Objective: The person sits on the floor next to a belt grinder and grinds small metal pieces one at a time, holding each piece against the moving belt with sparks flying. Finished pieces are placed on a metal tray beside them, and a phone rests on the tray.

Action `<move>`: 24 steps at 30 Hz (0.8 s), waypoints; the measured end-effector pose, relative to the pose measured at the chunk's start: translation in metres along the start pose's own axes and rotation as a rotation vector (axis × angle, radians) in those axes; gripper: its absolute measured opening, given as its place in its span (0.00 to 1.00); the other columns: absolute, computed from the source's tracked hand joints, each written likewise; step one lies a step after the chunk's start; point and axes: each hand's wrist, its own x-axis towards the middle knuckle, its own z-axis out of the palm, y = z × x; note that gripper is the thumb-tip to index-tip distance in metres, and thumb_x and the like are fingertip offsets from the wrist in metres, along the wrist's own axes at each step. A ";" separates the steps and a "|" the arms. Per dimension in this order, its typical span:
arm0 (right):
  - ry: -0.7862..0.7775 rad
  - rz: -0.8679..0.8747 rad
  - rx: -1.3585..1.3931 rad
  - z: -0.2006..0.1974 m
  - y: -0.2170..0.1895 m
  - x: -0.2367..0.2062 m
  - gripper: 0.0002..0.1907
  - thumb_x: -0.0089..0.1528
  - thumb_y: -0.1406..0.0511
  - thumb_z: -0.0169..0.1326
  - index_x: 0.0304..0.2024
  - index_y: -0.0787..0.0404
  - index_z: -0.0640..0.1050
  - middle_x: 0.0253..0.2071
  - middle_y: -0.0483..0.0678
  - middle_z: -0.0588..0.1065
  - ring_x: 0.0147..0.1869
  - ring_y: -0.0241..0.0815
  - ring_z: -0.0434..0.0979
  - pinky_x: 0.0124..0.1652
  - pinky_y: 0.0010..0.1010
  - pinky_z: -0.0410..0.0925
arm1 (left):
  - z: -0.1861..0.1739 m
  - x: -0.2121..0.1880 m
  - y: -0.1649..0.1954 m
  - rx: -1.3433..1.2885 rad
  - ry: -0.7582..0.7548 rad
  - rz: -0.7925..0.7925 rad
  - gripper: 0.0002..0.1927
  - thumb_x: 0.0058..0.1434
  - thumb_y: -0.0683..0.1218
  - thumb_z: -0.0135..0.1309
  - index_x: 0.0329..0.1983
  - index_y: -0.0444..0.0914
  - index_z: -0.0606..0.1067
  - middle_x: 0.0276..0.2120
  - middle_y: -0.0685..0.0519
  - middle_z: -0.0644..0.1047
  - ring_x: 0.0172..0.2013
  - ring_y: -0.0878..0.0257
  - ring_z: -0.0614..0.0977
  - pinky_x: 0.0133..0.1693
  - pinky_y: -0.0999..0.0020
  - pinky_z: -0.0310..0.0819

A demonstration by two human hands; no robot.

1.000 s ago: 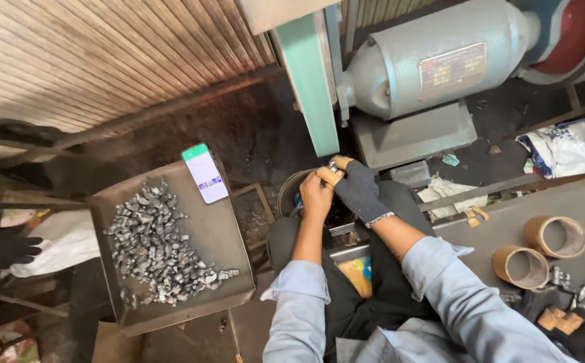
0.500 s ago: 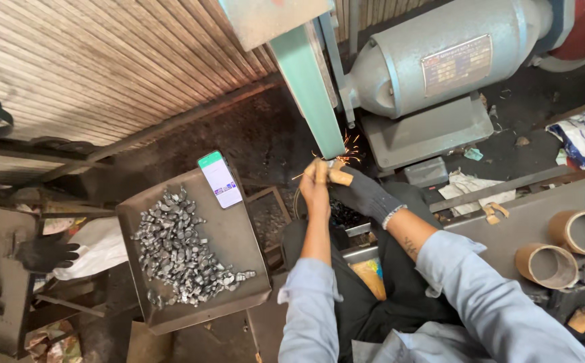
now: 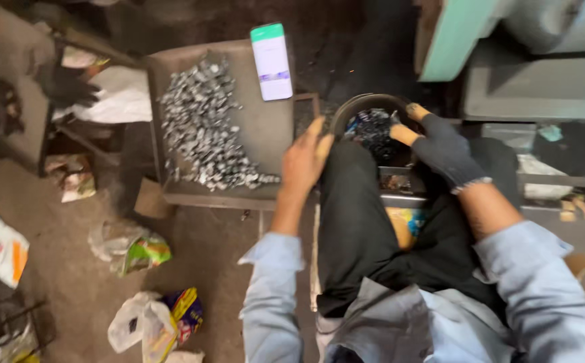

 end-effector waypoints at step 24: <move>-0.346 0.244 1.177 -0.024 0.035 -0.056 0.21 0.59 0.59 0.57 0.51 0.65 0.74 0.36 0.48 0.78 0.35 0.37 0.79 0.33 0.29 0.73 | 0.118 -0.026 0.125 -1.693 -0.811 -0.207 0.12 0.78 0.48 0.50 0.47 0.32 0.72 0.32 0.46 0.78 0.31 0.57 0.82 0.33 0.64 0.78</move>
